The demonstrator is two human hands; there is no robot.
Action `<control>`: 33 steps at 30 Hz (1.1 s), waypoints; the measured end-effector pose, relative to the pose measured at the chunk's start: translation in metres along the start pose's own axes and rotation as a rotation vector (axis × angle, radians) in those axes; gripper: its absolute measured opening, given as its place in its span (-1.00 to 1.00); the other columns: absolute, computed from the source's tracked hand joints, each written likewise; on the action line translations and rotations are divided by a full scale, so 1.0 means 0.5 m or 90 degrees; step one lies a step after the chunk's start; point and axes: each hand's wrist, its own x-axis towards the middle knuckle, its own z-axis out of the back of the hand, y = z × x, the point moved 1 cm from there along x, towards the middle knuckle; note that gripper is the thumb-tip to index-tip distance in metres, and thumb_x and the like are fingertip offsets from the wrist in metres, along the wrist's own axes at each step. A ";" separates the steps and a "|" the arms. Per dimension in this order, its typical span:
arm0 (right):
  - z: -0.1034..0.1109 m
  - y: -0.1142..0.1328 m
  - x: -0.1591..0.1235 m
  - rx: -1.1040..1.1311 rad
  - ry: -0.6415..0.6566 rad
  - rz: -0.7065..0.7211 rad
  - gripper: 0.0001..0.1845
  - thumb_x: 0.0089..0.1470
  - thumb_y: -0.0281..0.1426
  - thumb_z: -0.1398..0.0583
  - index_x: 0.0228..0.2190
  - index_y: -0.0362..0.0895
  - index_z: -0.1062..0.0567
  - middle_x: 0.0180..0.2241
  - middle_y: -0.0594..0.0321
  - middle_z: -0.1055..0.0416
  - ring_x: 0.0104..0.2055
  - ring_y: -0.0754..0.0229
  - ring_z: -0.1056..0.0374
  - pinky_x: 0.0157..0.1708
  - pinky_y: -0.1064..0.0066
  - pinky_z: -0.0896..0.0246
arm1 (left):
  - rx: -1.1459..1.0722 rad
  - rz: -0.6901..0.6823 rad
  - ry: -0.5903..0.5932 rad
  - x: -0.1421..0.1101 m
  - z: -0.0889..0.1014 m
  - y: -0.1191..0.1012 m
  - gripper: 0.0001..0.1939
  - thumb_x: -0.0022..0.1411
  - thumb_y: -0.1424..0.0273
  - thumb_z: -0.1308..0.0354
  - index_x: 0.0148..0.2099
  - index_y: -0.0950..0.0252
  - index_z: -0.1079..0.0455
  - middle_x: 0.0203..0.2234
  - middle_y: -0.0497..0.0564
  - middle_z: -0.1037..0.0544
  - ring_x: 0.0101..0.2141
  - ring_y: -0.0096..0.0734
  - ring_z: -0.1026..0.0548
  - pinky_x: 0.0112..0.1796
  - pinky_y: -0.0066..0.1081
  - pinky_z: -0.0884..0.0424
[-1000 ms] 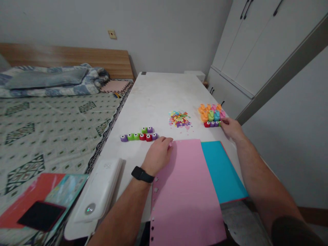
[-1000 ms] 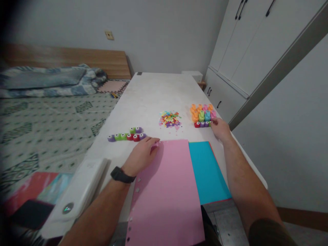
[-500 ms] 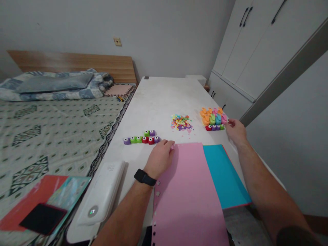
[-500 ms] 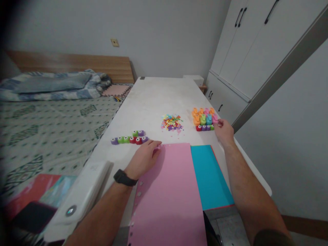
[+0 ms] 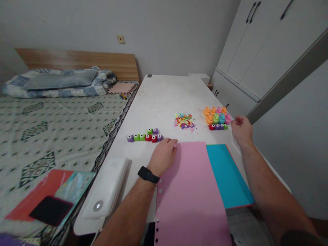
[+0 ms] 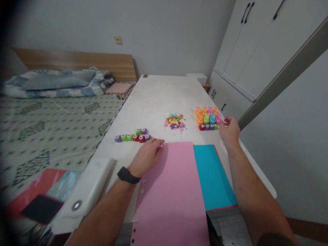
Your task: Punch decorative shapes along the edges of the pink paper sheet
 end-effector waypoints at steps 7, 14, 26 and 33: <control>0.003 0.062 -0.030 0.045 -0.082 0.099 -0.52 0.11 -0.29 -0.19 0.05 -0.19 -0.38 -0.06 0.00 -0.47 -0.18 0.06 -0.44 -0.11 0.14 -0.34 | 0.000 -0.001 0.008 -0.004 -0.003 0.001 -0.69 0.37 0.48 -0.05 0.11 0.30 -0.44 -0.12 0.15 -0.53 -0.07 -0.21 -0.50 0.00 -0.25 -0.42; -0.019 0.249 -0.099 0.141 0.155 0.236 -0.55 0.16 -0.25 -0.20 0.06 -0.09 -0.40 0.00 0.04 -0.45 -0.09 0.05 -0.39 -0.06 0.14 -0.31 | 0.014 -0.001 0.019 -0.006 -0.003 0.000 -0.70 0.38 0.47 -0.03 0.09 0.29 -0.44 -0.15 0.15 -0.53 -0.10 -0.22 -0.50 -0.04 -0.26 -0.42; -0.216 0.532 -0.204 0.060 0.591 0.450 -0.62 0.15 -0.29 -0.28 -0.03 -0.18 -0.55 -0.10 0.07 -0.56 -0.16 0.15 -0.45 -0.12 0.34 -0.30 | 0.014 -0.011 0.003 -0.004 -0.011 0.005 -0.71 0.34 0.51 -0.04 0.05 0.27 -0.45 -0.12 0.13 -0.53 -0.09 -0.21 -0.50 -0.04 -0.26 -0.42; -0.298 0.588 -0.234 -0.048 0.679 0.509 -0.62 0.16 -0.25 -0.27 -0.02 -0.15 -0.58 -0.08 0.07 -0.57 -0.06 0.11 -0.47 -0.05 0.36 -0.29 | 0.032 -0.014 -0.009 -0.002 -0.018 0.005 -0.79 0.35 0.49 -0.02 -0.09 0.30 -0.46 -0.22 0.14 -0.53 -0.16 -0.17 -0.49 -0.09 -0.21 -0.43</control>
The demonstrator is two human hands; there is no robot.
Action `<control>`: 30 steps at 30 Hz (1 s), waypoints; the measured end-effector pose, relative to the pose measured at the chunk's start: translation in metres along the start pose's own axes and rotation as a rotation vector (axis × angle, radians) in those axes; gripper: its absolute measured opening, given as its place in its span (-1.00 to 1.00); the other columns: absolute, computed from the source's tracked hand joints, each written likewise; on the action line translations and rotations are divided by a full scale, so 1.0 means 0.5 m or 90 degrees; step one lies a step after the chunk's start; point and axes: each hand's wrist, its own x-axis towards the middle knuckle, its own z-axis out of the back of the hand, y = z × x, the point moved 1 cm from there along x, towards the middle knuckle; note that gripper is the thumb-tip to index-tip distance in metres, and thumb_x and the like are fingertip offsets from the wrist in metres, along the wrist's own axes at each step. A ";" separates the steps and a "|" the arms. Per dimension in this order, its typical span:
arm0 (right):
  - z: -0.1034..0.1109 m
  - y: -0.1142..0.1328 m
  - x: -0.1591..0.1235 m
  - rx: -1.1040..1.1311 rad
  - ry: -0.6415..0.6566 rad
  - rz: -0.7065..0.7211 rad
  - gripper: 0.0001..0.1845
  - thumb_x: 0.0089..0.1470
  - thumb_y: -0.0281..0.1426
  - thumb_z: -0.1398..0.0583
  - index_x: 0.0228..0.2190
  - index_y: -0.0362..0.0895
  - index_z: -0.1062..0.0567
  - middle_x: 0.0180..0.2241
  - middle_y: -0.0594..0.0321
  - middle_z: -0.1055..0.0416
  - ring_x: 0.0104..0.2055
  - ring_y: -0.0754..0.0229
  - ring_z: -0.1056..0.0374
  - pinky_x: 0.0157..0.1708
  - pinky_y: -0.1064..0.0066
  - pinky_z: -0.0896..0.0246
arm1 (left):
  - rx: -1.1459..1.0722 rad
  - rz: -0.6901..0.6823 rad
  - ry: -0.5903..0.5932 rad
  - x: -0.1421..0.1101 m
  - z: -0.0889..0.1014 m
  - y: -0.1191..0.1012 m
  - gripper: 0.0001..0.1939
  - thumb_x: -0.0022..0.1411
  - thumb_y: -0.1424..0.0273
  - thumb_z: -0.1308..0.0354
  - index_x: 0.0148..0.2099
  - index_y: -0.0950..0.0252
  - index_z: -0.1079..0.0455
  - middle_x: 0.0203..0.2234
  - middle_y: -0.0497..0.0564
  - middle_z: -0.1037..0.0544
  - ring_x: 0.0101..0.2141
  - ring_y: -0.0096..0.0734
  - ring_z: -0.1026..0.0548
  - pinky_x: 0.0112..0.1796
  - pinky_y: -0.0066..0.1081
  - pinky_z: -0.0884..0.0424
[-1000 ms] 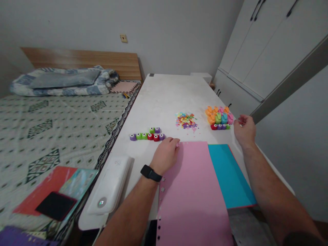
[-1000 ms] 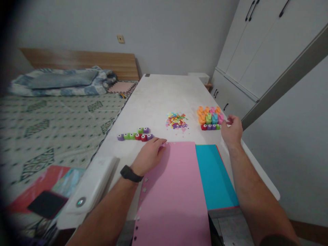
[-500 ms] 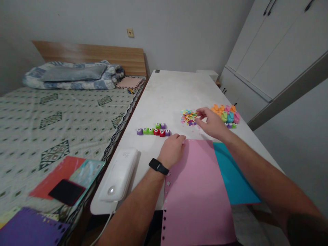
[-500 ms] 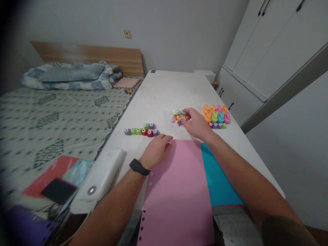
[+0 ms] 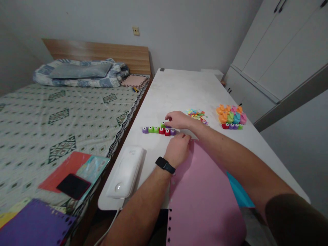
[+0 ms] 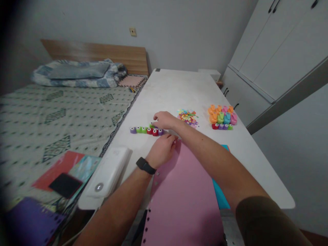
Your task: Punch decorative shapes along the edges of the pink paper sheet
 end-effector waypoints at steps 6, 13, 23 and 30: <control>-0.030 0.013 0.035 -0.030 0.025 0.002 -0.67 0.12 -0.25 -0.29 -0.09 -0.10 -0.63 -0.10 0.10 -0.59 -0.09 0.09 -0.48 -0.11 0.36 -0.29 | 0.009 0.008 0.004 -0.001 -0.002 0.002 -0.81 0.27 0.56 -0.04 -0.13 0.33 -0.45 -0.23 0.16 -0.53 -0.19 -0.17 -0.50 -0.12 -0.20 -0.43; 0.006 0.001 0.004 0.094 -0.141 -0.008 -0.79 0.17 -0.30 -0.26 -0.19 -0.12 -0.58 -0.16 0.13 -0.58 -0.17 0.16 -0.44 -0.14 0.34 -0.29 | -0.007 0.008 -0.002 0.000 0.002 0.003 -0.80 0.35 0.51 -0.02 -0.10 0.31 -0.46 -0.23 0.14 -0.54 -0.17 -0.20 -0.51 -0.11 -0.25 -0.43; 0.088 -0.119 -0.217 0.496 -0.165 -0.043 -0.70 0.09 -0.23 -0.33 -0.21 -0.11 -0.43 -0.28 0.19 -0.53 -0.26 0.21 -0.44 -0.24 0.34 -0.36 | -0.029 0.033 -0.011 0.002 0.009 0.007 -0.75 0.37 0.53 -0.01 -0.03 0.27 -0.47 -0.22 0.10 -0.55 -0.15 -0.22 -0.51 -0.11 -0.29 -0.41; 0.055 -0.180 -0.340 0.494 -0.066 -0.104 -0.46 -0.06 -0.35 -0.39 0.01 -0.11 -0.52 -0.19 0.19 -0.52 -0.24 0.20 -0.42 -0.24 0.35 -0.37 | -0.045 0.044 -0.013 0.006 0.009 0.008 -0.79 0.39 0.48 -0.02 -0.05 0.28 -0.47 -0.21 0.10 -0.55 -0.14 -0.22 -0.50 -0.09 -0.28 -0.40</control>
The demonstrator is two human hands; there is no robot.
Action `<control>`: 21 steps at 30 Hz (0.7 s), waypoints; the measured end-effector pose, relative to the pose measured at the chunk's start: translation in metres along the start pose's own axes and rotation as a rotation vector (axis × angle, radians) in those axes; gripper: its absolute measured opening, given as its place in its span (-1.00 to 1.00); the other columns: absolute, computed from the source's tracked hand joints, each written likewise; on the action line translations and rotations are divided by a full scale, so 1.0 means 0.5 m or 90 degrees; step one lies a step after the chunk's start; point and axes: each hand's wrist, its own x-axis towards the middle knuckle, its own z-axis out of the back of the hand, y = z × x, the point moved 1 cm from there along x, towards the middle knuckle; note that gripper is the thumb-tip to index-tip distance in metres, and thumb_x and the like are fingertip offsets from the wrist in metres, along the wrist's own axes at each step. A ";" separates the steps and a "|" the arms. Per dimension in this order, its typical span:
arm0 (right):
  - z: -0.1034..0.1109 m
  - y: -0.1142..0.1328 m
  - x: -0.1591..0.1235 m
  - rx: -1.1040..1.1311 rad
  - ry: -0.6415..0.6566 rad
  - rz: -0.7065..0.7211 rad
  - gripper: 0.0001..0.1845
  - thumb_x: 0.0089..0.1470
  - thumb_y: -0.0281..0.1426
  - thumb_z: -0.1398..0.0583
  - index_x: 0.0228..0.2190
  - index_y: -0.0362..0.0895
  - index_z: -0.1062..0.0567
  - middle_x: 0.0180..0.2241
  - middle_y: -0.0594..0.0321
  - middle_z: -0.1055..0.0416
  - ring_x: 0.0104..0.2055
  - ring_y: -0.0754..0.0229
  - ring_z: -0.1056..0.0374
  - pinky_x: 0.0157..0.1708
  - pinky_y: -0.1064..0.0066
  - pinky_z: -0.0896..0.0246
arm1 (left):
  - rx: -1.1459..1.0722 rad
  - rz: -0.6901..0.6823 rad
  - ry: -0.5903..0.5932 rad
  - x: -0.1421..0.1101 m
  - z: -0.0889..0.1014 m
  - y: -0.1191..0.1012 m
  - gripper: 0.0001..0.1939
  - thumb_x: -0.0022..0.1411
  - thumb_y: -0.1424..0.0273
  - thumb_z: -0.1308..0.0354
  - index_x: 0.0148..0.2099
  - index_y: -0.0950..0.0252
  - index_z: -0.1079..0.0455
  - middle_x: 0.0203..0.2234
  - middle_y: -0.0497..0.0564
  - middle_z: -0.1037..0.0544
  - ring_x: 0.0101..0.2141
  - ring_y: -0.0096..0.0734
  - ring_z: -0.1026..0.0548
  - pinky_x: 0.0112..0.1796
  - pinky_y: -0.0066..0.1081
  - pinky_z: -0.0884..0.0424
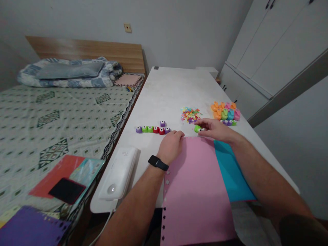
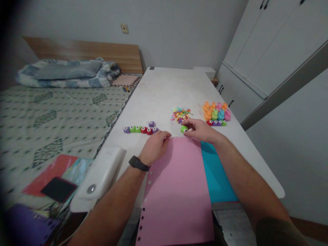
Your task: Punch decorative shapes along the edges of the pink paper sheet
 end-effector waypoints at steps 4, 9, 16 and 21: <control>0.001 -0.015 -0.019 -0.068 0.006 -0.010 -0.43 -0.07 -0.38 -0.37 0.04 -0.14 -0.53 -0.27 0.21 -0.51 -0.30 0.20 -0.39 -0.31 0.39 -0.30 | -0.003 -0.002 -0.002 0.003 0.002 -0.002 -0.82 0.40 0.44 -0.03 -0.10 0.28 -0.47 -0.25 0.09 -0.55 -0.17 -0.23 -0.49 -0.12 -0.28 -0.40; -0.004 -0.006 -0.028 -0.107 0.024 -0.003 -0.46 -0.03 -0.38 -0.33 0.04 -0.15 -0.52 -0.26 0.21 -0.51 -0.32 0.21 -0.36 -0.31 0.37 -0.27 | -0.010 -0.011 -0.017 0.004 0.003 -0.003 -0.82 0.41 0.42 -0.03 -0.14 0.29 -0.47 -0.28 0.08 -0.54 -0.20 -0.24 -0.49 -0.15 -0.28 -0.40; -0.010 0.004 -0.032 -0.103 0.054 0.002 -0.46 -0.05 -0.42 -0.33 0.03 -0.15 -0.53 -0.21 0.17 -0.53 -0.26 0.19 -0.38 -0.22 0.33 -0.29 | -0.013 -0.018 -0.021 0.004 0.000 -0.006 -0.82 0.40 0.43 -0.03 -0.16 0.29 -0.47 -0.30 0.08 -0.54 -0.23 -0.25 -0.49 -0.17 -0.29 -0.39; -0.016 0.009 -0.032 -0.131 0.046 0.005 -0.48 -0.06 -0.43 -0.34 0.00 -0.16 -0.55 -0.24 0.18 -0.53 -0.27 0.19 -0.39 -0.20 0.32 -0.28 | -0.015 -0.020 -0.024 0.006 -0.001 -0.006 -0.82 0.40 0.42 -0.02 -0.17 0.29 -0.46 -0.31 0.07 -0.54 -0.23 -0.24 -0.48 -0.18 -0.29 -0.38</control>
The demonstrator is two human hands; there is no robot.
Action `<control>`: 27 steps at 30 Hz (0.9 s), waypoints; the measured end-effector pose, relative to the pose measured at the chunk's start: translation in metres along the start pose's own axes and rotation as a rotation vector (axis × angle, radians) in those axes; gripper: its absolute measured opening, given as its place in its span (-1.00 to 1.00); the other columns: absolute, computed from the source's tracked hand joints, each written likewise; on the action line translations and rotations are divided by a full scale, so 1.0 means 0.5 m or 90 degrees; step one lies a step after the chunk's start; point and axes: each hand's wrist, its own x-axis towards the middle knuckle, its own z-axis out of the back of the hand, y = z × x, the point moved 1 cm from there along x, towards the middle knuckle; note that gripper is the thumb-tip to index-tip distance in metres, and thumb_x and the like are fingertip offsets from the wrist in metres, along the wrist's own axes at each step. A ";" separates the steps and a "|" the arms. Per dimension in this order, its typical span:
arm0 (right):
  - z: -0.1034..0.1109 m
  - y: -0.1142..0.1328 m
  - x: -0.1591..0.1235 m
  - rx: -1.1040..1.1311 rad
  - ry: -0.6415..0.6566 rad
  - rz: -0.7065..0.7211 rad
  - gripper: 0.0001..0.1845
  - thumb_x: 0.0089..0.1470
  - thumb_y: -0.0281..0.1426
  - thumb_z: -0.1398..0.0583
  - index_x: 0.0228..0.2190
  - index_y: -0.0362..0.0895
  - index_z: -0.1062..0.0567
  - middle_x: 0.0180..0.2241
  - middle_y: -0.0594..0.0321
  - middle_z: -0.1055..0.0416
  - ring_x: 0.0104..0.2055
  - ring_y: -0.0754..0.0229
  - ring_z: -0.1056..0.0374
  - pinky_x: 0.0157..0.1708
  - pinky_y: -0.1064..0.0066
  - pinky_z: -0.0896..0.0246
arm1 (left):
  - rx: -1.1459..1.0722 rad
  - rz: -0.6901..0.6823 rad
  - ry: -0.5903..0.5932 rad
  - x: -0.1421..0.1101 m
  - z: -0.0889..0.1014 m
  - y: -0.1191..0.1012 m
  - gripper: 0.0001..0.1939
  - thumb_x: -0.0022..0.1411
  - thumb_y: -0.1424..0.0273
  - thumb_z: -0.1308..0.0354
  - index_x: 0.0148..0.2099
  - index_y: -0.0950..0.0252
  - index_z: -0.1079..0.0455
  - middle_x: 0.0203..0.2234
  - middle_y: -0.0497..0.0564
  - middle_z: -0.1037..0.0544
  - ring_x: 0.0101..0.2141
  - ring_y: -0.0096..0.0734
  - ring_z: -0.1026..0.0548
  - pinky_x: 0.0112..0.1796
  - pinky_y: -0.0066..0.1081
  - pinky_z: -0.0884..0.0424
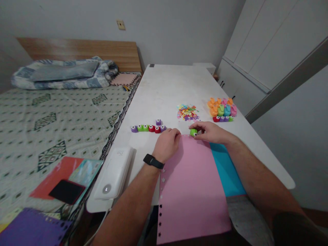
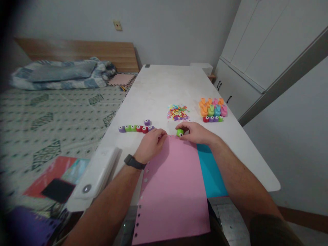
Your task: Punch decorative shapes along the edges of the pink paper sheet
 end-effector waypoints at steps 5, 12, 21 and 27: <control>-0.008 0.001 0.001 -0.008 0.022 -0.011 -0.50 -0.05 -0.46 -0.32 0.00 -0.18 -0.54 -0.23 0.17 -0.54 -0.27 0.20 -0.41 -0.22 0.35 -0.29 | 0.001 0.002 0.000 0.000 -0.003 0.001 -0.83 0.40 0.42 -0.03 -0.16 0.29 -0.46 -0.30 0.07 -0.54 -0.23 -0.24 -0.48 -0.18 -0.29 -0.38; -0.016 -0.003 0.004 -0.019 0.035 0.007 -0.48 -0.06 -0.47 -0.34 0.01 -0.14 -0.53 -0.06 0.10 -0.55 -0.14 0.14 -0.45 -0.12 0.32 -0.33 | -0.008 0.007 -0.007 0.000 -0.004 -0.001 -0.84 0.40 0.42 -0.03 -0.16 0.29 -0.45 -0.30 0.08 -0.54 -0.22 -0.24 -0.48 -0.17 -0.28 -0.37; -0.024 -0.016 0.006 -0.108 0.029 0.009 -0.48 0.00 -0.43 -0.31 0.05 -0.11 -0.52 -0.07 0.11 -0.56 -0.18 0.13 -0.44 -0.13 0.30 -0.31 | -0.012 0.002 -0.001 -0.001 -0.004 -0.005 -0.82 0.41 0.41 -0.02 -0.15 0.29 -0.45 -0.28 0.09 -0.54 -0.20 -0.23 -0.49 -0.15 -0.27 -0.38; -0.026 -0.019 0.007 -0.107 0.045 0.030 -0.48 0.04 -0.41 -0.29 0.08 -0.11 -0.51 -0.07 0.12 -0.55 -0.17 0.13 -0.43 -0.13 0.31 -0.28 | -0.013 -0.006 -0.006 0.001 -0.005 -0.003 -0.82 0.42 0.42 -0.01 -0.16 0.29 -0.44 -0.29 0.08 -0.54 -0.21 -0.23 -0.48 -0.16 -0.27 -0.38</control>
